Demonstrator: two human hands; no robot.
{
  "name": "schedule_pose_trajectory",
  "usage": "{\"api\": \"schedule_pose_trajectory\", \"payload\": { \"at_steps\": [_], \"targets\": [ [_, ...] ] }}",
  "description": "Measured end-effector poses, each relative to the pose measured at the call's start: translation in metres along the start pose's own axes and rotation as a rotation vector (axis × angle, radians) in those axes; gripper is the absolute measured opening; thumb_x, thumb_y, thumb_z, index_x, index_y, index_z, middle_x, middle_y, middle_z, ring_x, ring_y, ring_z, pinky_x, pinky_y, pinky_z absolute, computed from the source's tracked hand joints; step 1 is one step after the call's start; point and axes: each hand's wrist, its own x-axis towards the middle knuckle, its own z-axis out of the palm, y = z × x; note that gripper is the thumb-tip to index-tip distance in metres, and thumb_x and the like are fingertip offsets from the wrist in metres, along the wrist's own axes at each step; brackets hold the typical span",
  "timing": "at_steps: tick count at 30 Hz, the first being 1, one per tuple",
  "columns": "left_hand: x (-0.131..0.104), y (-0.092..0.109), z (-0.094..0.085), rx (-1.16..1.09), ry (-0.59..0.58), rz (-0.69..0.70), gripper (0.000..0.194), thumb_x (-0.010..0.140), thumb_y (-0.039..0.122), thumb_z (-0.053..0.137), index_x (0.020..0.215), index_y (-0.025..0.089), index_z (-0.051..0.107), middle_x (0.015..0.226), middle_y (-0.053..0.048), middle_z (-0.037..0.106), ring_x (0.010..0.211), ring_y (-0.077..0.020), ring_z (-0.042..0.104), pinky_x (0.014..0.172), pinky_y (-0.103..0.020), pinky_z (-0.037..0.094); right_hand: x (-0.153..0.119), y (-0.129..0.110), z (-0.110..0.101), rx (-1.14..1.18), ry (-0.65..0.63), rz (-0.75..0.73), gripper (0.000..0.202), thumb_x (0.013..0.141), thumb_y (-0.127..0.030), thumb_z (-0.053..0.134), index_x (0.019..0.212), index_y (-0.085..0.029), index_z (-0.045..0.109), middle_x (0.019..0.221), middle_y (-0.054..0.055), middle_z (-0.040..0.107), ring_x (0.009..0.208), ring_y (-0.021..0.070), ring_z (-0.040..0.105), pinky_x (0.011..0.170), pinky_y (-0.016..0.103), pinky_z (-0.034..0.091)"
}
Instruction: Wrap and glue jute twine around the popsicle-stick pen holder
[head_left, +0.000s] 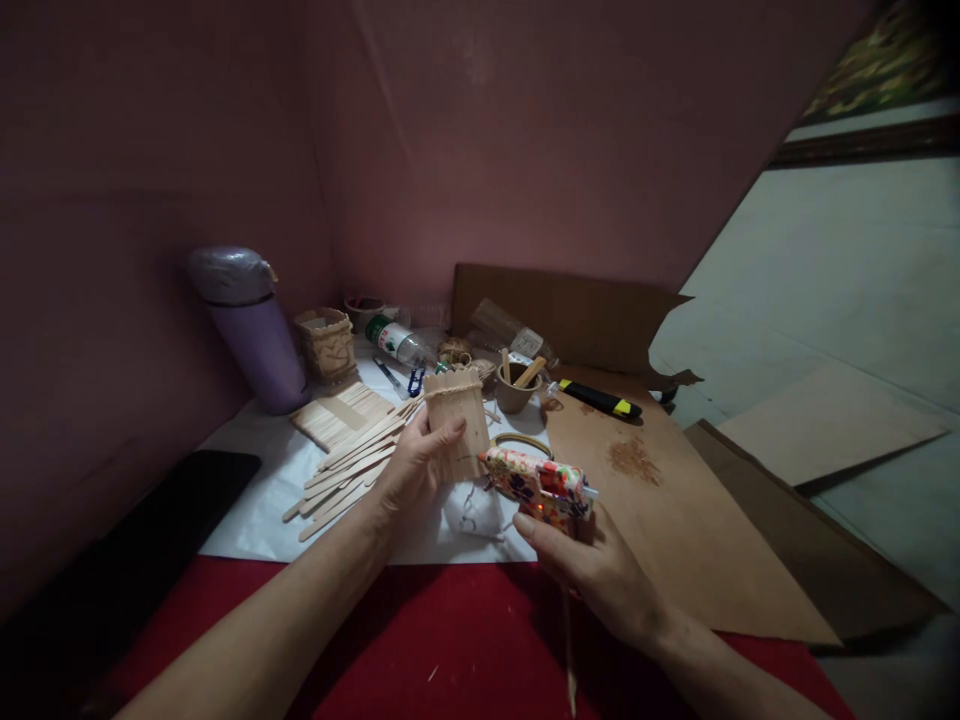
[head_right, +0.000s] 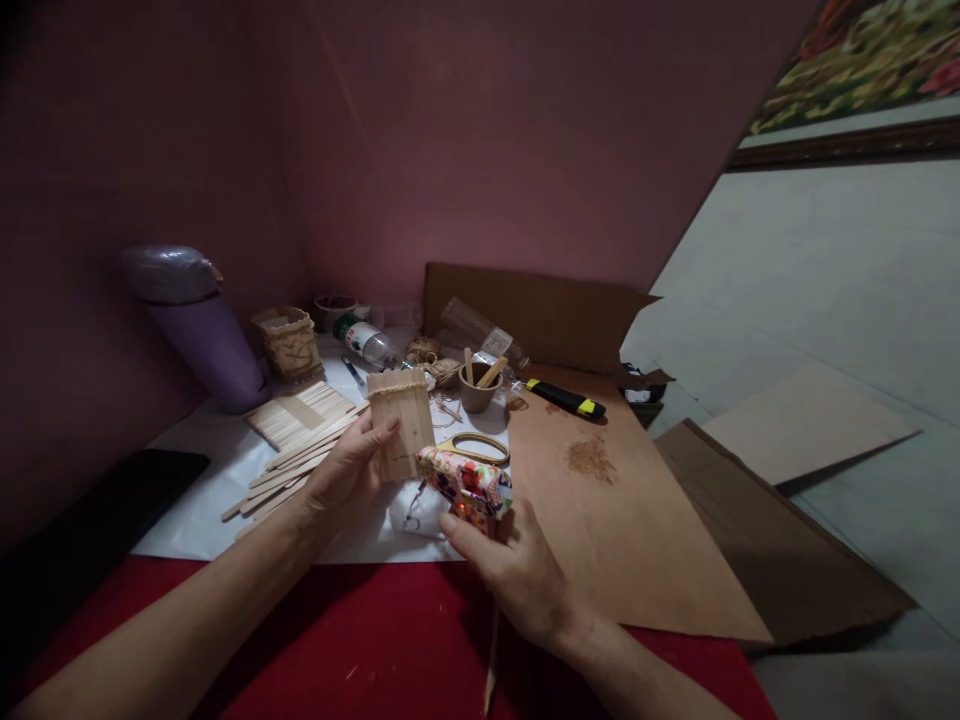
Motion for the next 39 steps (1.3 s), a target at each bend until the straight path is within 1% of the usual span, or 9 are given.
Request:
{"api": "schedule_pose_trajectory", "payload": {
  "at_steps": [7,11,14,18,20,25,30,34,39],
  "targets": [
    [-0.0041,0.0023,0.0041,-0.005,0.006,-0.008,0.047,0.070,0.029,0.075,0.112,0.019,0.058,0.099,-0.009,0.067,0.082,-0.0225,0.063,0.069,-0.034,0.051,-0.0008,-0.0017,0.0008,0.034,0.013,0.016,0.017,0.083,-0.035,0.064,0.088,-0.018,0.062,0.067,-0.003,0.053,0.062,0.0131,0.047,0.058,0.026,0.040],
    [-0.0049,0.0031,0.0051,-0.005,0.008,-0.004,0.047,0.068,0.029,0.076,0.111,0.019,0.059,0.098,-0.009,0.067,0.082,-0.0232,0.063,0.070,-0.035,0.050,-0.0005,-0.0006,-0.0001,0.014,-0.011,0.012,0.019,0.085,-0.035,0.062,0.078,-0.018,0.059,0.063,-0.003,0.048,0.058,0.0115,0.041,0.057,0.026,0.038],
    [-0.0038,0.0032,0.0040,-0.007,0.000,-0.006,0.048,0.068,0.029,0.076,0.112,0.018,0.058,0.098,-0.010,0.067,0.083,-0.0233,0.063,0.071,-0.035,0.050,0.0000,-0.0022,0.0001,-0.011,-0.006,-0.012,0.019,0.085,-0.034,0.061,0.076,-0.018,0.057,0.064,-0.003,0.048,0.058,0.0111,0.040,0.056,0.025,0.037],
    [-0.0033,0.0032,0.0031,0.012,0.001,-0.001,0.049,0.068,0.029,0.075,0.112,0.018,0.058,0.098,-0.010,0.067,0.082,-0.0233,0.062,0.068,-0.035,0.051,0.0003,-0.0046,0.0007,-0.023,0.000,-0.026,0.017,0.085,-0.032,0.060,0.075,-0.019,0.055,0.058,-0.006,0.041,0.052,0.0099,0.033,0.051,0.024,0.034],
    [-0.0040,0.0033,0.0036,0.026,0.015,0.004,0.048,0.069,0.029,0.075,0.112,0.018,0.058,0.099,-0.010,0.067,0.082,-0.0233,0.062,0.067,-0.035,0.051,0.0005,-0.0052,0.0006,-0.035,-0.003,-0.029,0.015,0.085,-0.031,0.059,0.077,-0.019,0.055,0.059,-0.005,0.040,0.053,0.0102,0.033,0.051,0.024,0.033],
    [-0.0049,0.0030,0.0046,0.034,0.030,0.009,0.047,0.070,0.030,0.074,0.112,0.018,0.058,0.097,-0.009,0.067,0.081,-0.0226,0.062,0.067,-0.034,0.050,0.0006,-0.0049,0.0000,-0.035,0.009,-0.043,0.014,0.084,-0.031,0.060,0.078,-0.019,0.054,0.066,-0.003,0.047,0.057,0.0109,0.039,0.054,0.024,0.036],
    [-0.0034,0.0024,0.0033,0.019,0.003,0.007,0.048,0.070,0.029,0.074,0.113,0.017,0.058,0.097,-0.010,0.067,0.081,-0.0233,0.063,0.066,-0.034,0.052,-0.0002,-0.0037,0.0007,-0.018,0.018,-0.006,0.023,0.085,-0.031,0.059,0.069,-0.020,0.047,0.056,-0.006,0.038,0.049,0.0086,0.031,0.048,0.023,0.030],
    [-0.0039,0.0028,0.0041,0.010,0.007,-0.007,0.045,0.071,0.029,0.073,0.112,0.018,0.057,0.096,-0.009,0.067,0.079,-0.0214,0.063,0.065,-0.033,0.053,0.0000,-0.0050,0.0009,-0.024,0.022,0.012,0.026,0.083,-0.033,0.060,0.067,-0.020,0.046,0.054,-0.007,0.038,0.048,0.0082,0.031,0.045,0.023,0.027],
    [-0.0044,0.0024,0.0038,0.019,0.021,-0.001,0.046,0.072,0.029,0.072,0.113,0.017,0.057,0.095,-0.009,0.066,0.080,-0.0212,0.062,0.065,-0.033,0.054,0.0007,-0.0082,0.0007,-0.011,0.059,0.015,0.022,0.080,-0.035,0.064,0.070,-0.019,0.052,0.054,-0.006,0.041,0.049,0.0093,0.033,0.046,0.024,0.029]
  ]
}}
